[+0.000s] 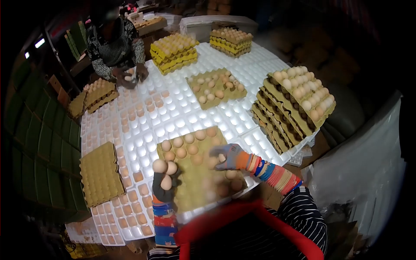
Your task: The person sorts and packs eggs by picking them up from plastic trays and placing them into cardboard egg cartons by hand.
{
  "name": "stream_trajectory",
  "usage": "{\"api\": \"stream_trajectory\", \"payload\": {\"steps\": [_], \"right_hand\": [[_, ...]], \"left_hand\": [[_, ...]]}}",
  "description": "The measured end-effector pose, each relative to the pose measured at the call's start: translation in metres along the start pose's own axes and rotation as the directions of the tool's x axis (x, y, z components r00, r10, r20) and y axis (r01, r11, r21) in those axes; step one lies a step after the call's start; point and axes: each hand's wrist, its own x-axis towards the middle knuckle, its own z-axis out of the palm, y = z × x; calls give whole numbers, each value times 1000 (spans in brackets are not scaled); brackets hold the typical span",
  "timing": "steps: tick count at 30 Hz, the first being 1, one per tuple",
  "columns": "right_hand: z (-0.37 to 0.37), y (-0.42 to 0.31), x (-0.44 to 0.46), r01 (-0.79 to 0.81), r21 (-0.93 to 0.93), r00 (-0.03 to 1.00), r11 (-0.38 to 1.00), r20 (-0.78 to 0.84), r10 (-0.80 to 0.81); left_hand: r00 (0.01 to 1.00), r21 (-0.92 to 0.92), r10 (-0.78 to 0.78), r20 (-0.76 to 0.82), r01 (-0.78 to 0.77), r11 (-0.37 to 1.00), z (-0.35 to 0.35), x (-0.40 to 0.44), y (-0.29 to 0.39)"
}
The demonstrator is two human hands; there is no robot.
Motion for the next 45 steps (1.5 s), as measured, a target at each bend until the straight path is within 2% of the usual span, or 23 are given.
{"api": "stream_trajectory", "payload": {"steps": [2,3,7,9,11,14,17,19,21,23,25,27,29,32,35,37,39,40,41,42,43,44,45], "right_hand": [[-22,13,0,-54,698,986,714,-77,150],[-13,52,16,-61,812,946,580,-137,292],[-45,161,79,47,815,796,577,-380,472],[-65,209,121,55,695,627,717,-582,517],[-96,219,151,-171,749,526,640,-480,702],[-128,248,199,-533,304,571,790,-560,601],[-151,273,256,-583,91,680,807,-489,546],[-158,239,276,-664,7,582,747,-622,524],[-159,206,283,-629,-136,571,765,-750,335],[-144,200,282,-67,301,799,951,-555,231],[-119,153,229,115,365,993,924,-53,-102],[-82,124,167,333,15,928,943,169,-331],[-31,111,120,375,-279,927,884,120,-355],[-30,118,116,391,-132,920,911,54,-387],[-34,107,102,170,140,983,975,-97,-158],[-18,137,113,5,755,992,656,-88,93],[-23,171,130,-112,951,970,289,41,242],[-21,177,140,94,910,950,405,-204,238],[-16,199,159,179,604,857,777,-483,178],[-19,240,190,124,7,697,992,-712,-82],[-19,271,222,205,28,544,978,-834,-90],[-35,282,229,218,-110,562,970,-798,-217],[-47,275,236,269,293,663,917,-747,44]], "left_hand": [[1000,42,-17,-13,17,999,-4,-1,-3],[1000,72,-24,12,23,997,-7,0,-5],[972,36,-166,-164,174,984,29,9,12],[985,75,-118,-129,128,989,12,5,-7],[971,54,-133,-200,146,988,14,4,-9],[951,180,-81,-299,140,974,17,7,-12],[904,150,-115,-412,192,970,6,-3,-22],[922,166,-93,-377,166,972,-12,-13,-34],[924,219,-93,-371,184,958,-18,-18,-36],[931,224,-109,-349,196,955,-20,-20,-35],[940,177,-137,-313,199,964,-16,-14,-31],[933,195,-115,-340,190,962,-13,-11,-31],[915,98,-89,-394,138,986,2,-7,-23],[933,13,-113,-342,126,992,0,-5,-20],[961,68,-23,-275,43,997,15,1,-14],[987,110,7,-161,11,994,15,5,-8],[967,120,1,-253,30,992,18,0,-10],[951,87,-27,-308,57,995,21,2,-9],[927,51,-60,-371,85,995,27,5,-6],[894,13,-95,-438,112,994,30,7,-3],[927,14,-93,-364,105,994,30,8,0],[943,47,-68,-326,88,995,16,2,-11],[958,80,-48,-284,73,994,1,-5,-22]]}}
